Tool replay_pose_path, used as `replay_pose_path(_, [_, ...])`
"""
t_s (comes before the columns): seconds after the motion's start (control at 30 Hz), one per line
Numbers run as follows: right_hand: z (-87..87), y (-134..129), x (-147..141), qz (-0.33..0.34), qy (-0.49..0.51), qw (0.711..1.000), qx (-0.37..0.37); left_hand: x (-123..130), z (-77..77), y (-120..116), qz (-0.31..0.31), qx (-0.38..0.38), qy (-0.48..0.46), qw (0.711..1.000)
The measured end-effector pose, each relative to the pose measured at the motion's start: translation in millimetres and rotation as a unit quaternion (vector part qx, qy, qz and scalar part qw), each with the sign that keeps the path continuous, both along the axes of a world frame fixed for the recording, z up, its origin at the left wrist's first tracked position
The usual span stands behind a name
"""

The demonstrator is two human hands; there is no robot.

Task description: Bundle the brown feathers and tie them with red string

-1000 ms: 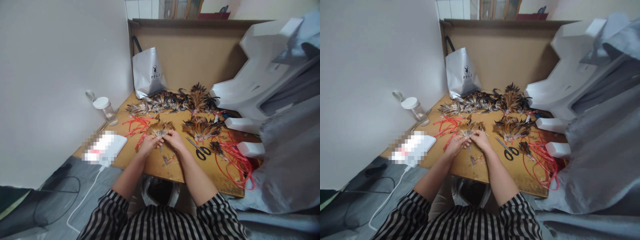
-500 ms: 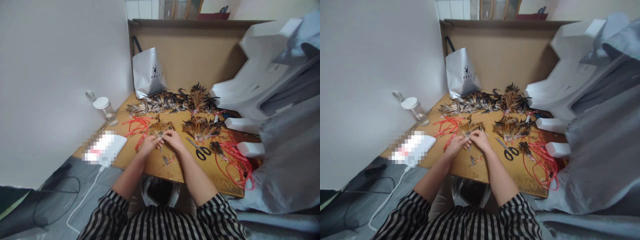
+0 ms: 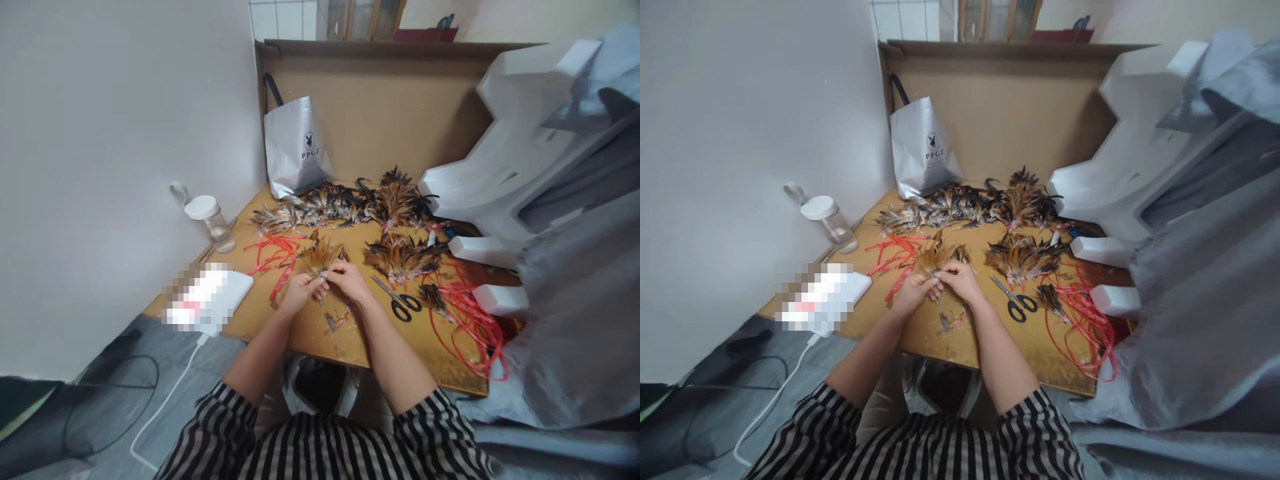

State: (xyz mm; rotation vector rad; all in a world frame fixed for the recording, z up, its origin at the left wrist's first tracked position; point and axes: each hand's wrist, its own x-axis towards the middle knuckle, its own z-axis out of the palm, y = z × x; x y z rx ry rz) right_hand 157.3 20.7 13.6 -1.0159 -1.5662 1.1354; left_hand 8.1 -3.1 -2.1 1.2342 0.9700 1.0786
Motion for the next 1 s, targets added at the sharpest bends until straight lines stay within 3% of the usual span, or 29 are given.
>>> replay_pose_path(0.17, [5.7, -3, -2, 0.031, -0.019, 0.999, -0.015, 0, -1.8, 1, 0.015, 0.018, 0.016, 1.000])
replay_pose_path(0.33, [4.0, -5, -9, -0.011, -0.051, 0.999, 0.014, 2, -9.0, 2, 0.051, 0.035, 0.039, 0.997])
replay_pose_path(0.63, [2.7, -3, -6, 0.005, -0.032, 0.999, -0.002, 1, -11.0, 2, 0.016, 0.043, 0.028, 0.999])
replay_pose_path(0.9, [5.6, -5, -9, 0.010, -0.022, 1.000, -0.011, -1, -12.4, 3, 0.021, 0.039, 0.038, 0.998])
replay_pose_path(1.0, [2.5, -2, -9, -0.015, -0.020, 0.999, -0.024, -4, -11.7, 7, 0.064, 0.021, 0.017, 0.998])
